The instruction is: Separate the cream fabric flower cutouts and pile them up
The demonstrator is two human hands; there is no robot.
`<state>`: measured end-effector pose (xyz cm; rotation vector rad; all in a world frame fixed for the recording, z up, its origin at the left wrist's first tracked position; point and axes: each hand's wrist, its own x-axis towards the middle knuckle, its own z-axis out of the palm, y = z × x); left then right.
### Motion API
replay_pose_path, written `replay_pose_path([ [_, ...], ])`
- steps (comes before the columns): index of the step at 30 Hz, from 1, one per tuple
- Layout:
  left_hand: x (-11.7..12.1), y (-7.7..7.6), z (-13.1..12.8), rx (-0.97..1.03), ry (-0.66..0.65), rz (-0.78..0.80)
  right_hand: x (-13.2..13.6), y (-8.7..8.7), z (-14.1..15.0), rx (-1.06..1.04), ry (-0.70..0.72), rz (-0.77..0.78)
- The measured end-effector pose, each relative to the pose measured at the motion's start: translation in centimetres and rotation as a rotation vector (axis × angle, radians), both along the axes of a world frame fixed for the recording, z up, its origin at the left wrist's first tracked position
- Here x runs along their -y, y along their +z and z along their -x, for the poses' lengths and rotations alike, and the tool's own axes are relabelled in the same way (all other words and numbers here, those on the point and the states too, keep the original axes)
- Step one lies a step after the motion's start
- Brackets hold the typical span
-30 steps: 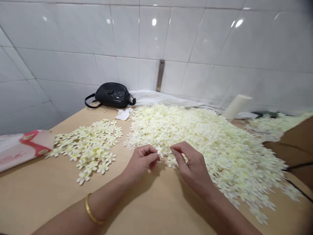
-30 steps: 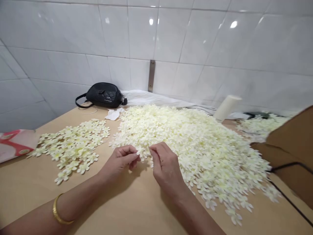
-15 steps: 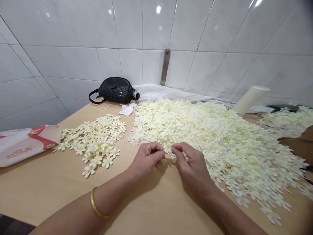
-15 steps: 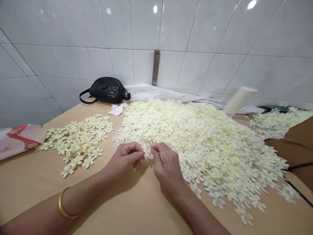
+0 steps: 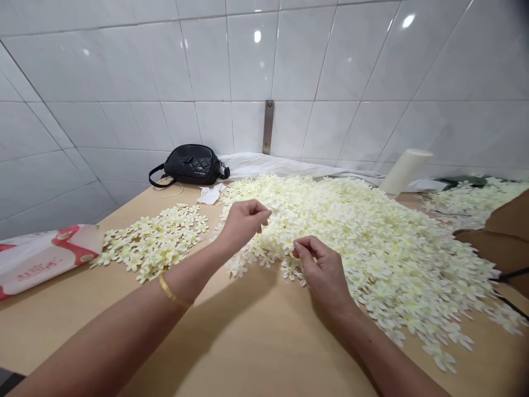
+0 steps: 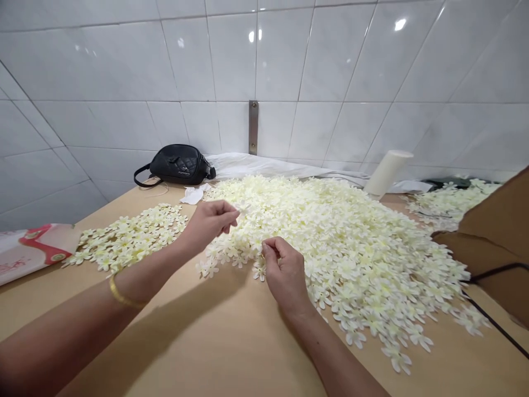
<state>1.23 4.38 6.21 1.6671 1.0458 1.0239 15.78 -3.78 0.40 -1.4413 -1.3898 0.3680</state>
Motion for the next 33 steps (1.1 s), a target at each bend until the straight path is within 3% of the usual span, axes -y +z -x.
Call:
replay_pose_path([
  [2,-1.2,0.8,-0.9,-0.072,0.116,-0.078,-0.1,-0.1,-0.2,0.003,-0.021,-0.022],
  [4,-0.9,0.9,-1.5,-0.092,0.109,-0.079,-0.1,-0.1,-0.3,0.031,-0.051,-0.065],
  [8,2.8,-0.5,-1.5,0.022,-0.127,0.189,0.0,-0.2,-0.2,0.171,-0.032,-0.225],
  [11,5.2,-1.9,-0.9,0.186,-0.162,0.374,0.1,-0.4,0.3,0.259,0.060,-0.313],
  [15,5.7,-3.7,-0.3,0.342,-0.182,0.485,0.2,-1.0,0.9,0.305,0.191,-0.329],
  [19,5.3,-4.7,0.2,0.400,-0.149,0.488,0.1,-1.3,1.2,0.313,0.263,-0.329],
  [27,5.6,-5.1,0.7,0.417,-0.088,0.511,0.3,-1.3,1.5,0.361,0.325,-0.309],
  [33,5.3,-5.6,1.0,0.401,-0.128,0.497,0.5,-1.1,1.4,0.248,0.311,-0.205],
])
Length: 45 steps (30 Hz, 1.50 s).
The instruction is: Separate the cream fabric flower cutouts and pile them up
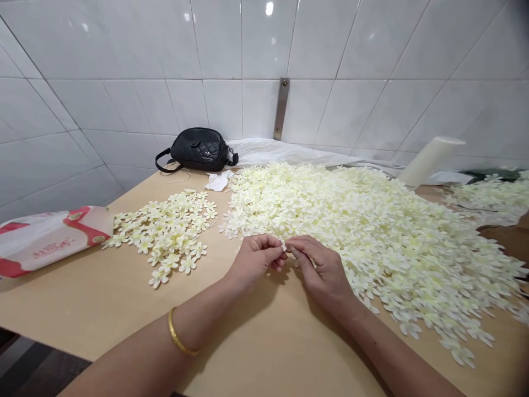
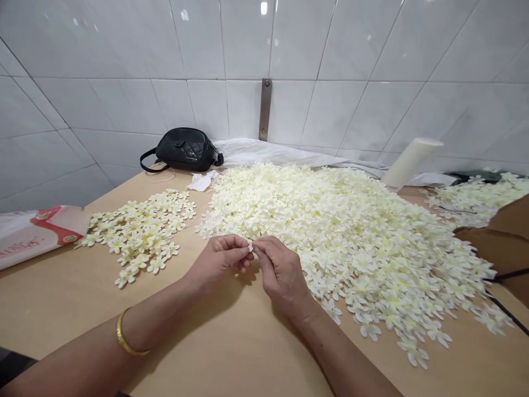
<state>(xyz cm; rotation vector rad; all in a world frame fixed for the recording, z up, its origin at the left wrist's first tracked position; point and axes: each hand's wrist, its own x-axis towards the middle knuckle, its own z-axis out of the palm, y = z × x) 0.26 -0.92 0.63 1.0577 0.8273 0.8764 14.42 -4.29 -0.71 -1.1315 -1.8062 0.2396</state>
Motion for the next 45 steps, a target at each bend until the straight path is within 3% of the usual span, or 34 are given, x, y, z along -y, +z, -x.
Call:
replay_pose_path([
  [6,-0.3,0.2,0.2,-0.090,-0.081,-0.062,0.1,0.1,-0.3,-0.001,0.017,0.057],
  [13,0.0,0.3,0.2,-0.148,-0.084,-0.074,0.1,0.2,-0.2,0.079,0.023,0.043],
  [24,-0.1,0.3,-0.1,-0.156,-0.064,-0.092,0.3,0.8,-0.1,-0.114,-0.095,0.331],
  [31,-0.2,0.2,0.0,-0.124,-0.061,-0.094,0.4,1.0,0.1,-0.076,0.003,0.267],
  [36,-0.3,-0.1,0.0,-0.151,-0.046,-0.085,0.5,1.2,-0.1,-0.103,-0.196,0.221],
  [39,-0.3,-0.2,0.0,-0.183,-0.025,-0.064,0.2,1.7,-2.1,-0.122,-0.393,0.091],
  [43,-0.3,-0.2,-0.1,-0.186,-0.013,-0.033,-0.8,2.1,-6.5,0.140,-0.768,-0.236],
  [45,-0.3,-0.1,-0.1,-0.184,-0.011,-0.031,-1.2,2.0,-7.6,0.327,-0.827,-0.288],
])
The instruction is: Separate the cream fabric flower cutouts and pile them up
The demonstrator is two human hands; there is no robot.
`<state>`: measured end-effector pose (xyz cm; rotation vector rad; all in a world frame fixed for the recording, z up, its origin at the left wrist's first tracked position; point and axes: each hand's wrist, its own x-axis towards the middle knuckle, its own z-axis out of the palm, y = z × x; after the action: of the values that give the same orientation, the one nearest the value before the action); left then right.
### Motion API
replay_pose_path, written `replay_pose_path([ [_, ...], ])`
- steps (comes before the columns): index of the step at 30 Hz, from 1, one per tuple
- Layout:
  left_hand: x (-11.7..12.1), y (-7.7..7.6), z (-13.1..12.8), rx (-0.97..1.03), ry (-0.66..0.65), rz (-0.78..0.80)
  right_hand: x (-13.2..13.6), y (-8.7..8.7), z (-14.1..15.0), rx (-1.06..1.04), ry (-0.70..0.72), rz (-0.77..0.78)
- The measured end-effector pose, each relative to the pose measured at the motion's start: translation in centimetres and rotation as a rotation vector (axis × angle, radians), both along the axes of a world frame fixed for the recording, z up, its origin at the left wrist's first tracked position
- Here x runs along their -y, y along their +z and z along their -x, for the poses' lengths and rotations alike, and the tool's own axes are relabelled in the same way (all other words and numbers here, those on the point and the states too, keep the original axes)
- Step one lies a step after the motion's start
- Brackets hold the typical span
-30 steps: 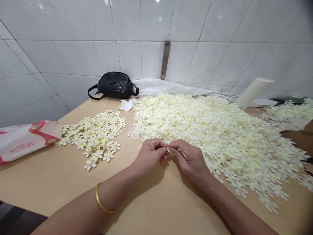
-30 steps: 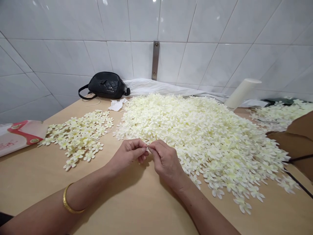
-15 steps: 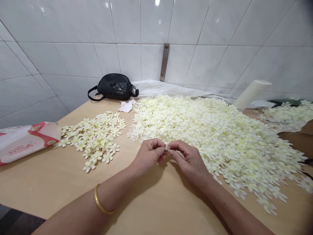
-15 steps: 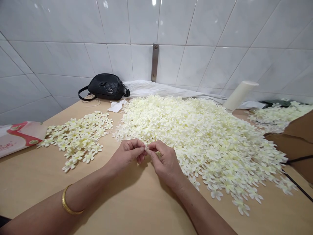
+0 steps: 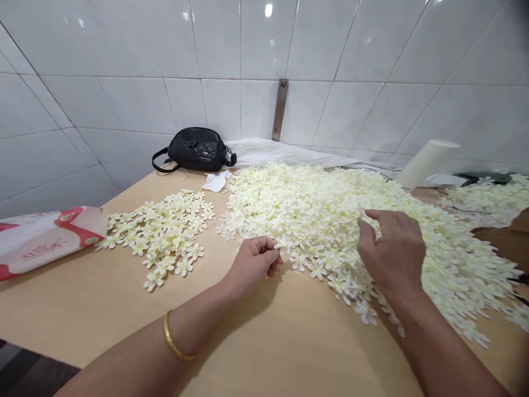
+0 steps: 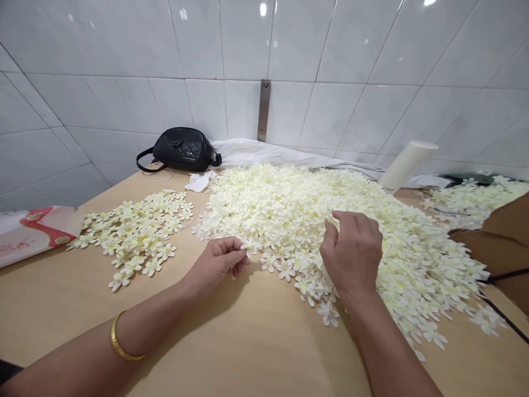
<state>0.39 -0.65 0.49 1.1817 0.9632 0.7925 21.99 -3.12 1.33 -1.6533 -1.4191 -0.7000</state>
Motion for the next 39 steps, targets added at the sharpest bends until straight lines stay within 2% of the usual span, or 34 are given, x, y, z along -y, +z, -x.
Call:
replay_pose_path([
  [2,0.0,0.0,0.0,-0.001,-0.001,0.001,0.0,-0.1,0.5,0.054,0.075,0.036],
  [6,0.1,0.0,0.0,0.022,-0.007,-0.012,1.0,-0.3,4.8,-0.004,0.528,0.109],
  [8,0.1,0.0,-0.1,0.035,-0.017,-0.029,1.4,-0.7,6.4,0.031,0.667,0.178],
  [10,0.1,0.0,-0.1,0.041,-0.045,-0.034,1.6,-1.1,7.1,0.057,0.726,0.233],
  [14,0.2,0.0,0.0,0.046,-0.104,-0.027,1.5,-1.7,6.7,0.011,0.775,0.304],
  [19,0.2,-0.2,0.1,0.043,-0.114,-0.031,1.5,-1.6,6.4,-0.174,0.849,0.441],
  [22,0.3,-0.2,0.1,0.022,-0.115,-0.061,1.5,-1.3,6.5,-0.217,0.876,0.505],
  [26,0.4,-0.1,0.0,-0.012,-0.100,-0.123,1.5,-1.2,6.6,-0.239,0.877,0.511],
  [29,0.4,-0.1,-0.1,-0.018,-0.102,-0.131,1.6,-1.3,6.6,-0.257,0.806,0.461],
  [35,0.1,-0.2,0.0,-0.083,-0.055,-0.126,1.1,-1.1,5.5,-0.353,0.512,0.257],
  [39,0.1,-0.2,0.1,-0.109,-0.033,-0.150,0.6,0.0,2.2,-0.205,0.279,0.024],
])
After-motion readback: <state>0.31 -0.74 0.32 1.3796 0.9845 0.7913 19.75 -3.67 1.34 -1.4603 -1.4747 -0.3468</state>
